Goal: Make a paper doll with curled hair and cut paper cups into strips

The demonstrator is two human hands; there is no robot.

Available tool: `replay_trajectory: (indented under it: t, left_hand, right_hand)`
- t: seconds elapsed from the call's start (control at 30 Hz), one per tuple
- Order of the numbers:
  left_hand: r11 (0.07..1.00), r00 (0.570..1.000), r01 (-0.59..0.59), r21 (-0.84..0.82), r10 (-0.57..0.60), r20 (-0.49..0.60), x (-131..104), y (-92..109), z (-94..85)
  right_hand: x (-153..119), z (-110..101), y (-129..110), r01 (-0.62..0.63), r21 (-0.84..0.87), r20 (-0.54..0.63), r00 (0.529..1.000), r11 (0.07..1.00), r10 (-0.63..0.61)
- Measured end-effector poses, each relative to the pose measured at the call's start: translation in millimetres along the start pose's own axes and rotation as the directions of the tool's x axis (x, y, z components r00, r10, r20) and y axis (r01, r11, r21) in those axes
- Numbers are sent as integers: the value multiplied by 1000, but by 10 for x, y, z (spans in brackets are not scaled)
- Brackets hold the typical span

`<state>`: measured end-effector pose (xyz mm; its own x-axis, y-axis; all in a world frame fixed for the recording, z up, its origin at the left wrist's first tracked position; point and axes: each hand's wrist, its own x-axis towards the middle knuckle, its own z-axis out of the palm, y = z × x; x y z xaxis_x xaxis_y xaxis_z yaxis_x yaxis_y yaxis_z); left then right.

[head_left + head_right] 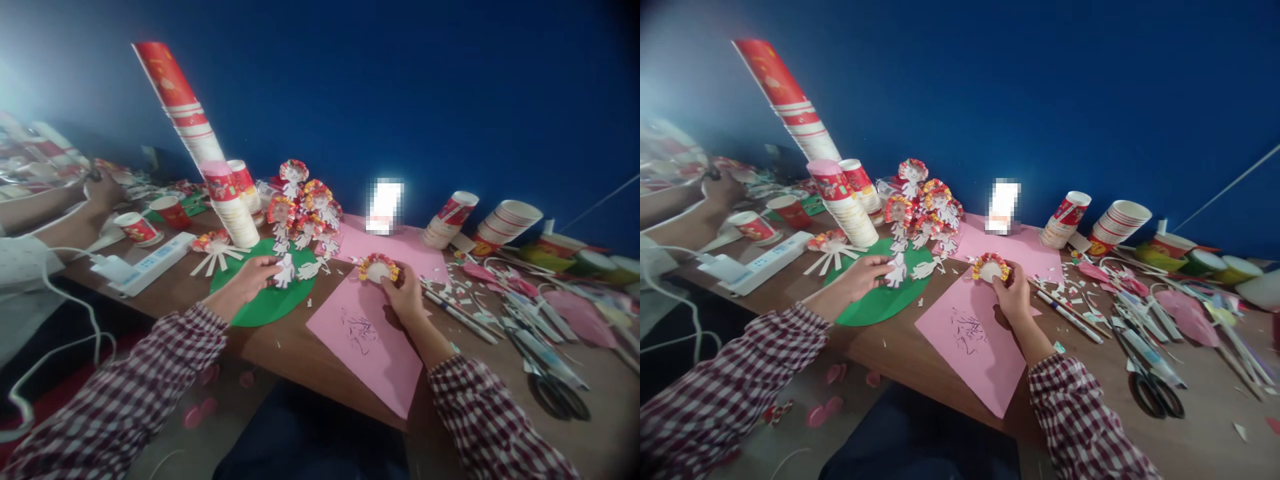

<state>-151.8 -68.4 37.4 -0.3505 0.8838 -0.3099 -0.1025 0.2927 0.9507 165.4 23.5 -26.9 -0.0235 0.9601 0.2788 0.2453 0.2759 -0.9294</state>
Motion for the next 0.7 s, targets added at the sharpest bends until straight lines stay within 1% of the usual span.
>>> replay_trajectory:
  t: [0.1, 0.2, 0.27, 0.37, 0.47, 0.57, 0.63, 0.7]
  left_hand:
    - [997, 999, 49, -64, -48, 19, -91, -63, -123]
    - [991, 995, 89, -101, -83, 62, -207, -127, -224]
    - [988, 994, 99, -115, -94, 49, -288, -153, -275]
    - [987, 993, 114, -113, -109, 54, -398, -160, -342]
    - [986, 990, 136, -102, -131, 53, -481, -145, -416]
    - [987, 990, 137, -78, -135, 35, -520, -140, -486]
    - [988, 990, 137, -63, -136, 27, -520, -144, -514]
    - [988, 989, 145, -58, -144, 25, -502, -150, -509]
  right_hand:
    - [-4, 76, -19, -3, -23, -31, 1000, 1000, 3]
    - [27, 236, -61, -24, 10, -40, 999, 1000, 25]
    - [81, 377, -93, -23, 62, -13, 1000, 998, 24]
    - [206, 586, -138, -27, 124, 81, 997, 992, 17]
    - [340, 720, -196, -25, 156, 95, 995, 988, 10]
    - [411, 728, -287, -86, 287, 100, 993, 954, 60]
    - [401, 660, -350, -122, 345, 80, 992, 930, 101]
    - [349, 544, -392, -167, 370, 57, 986, 914, 157]
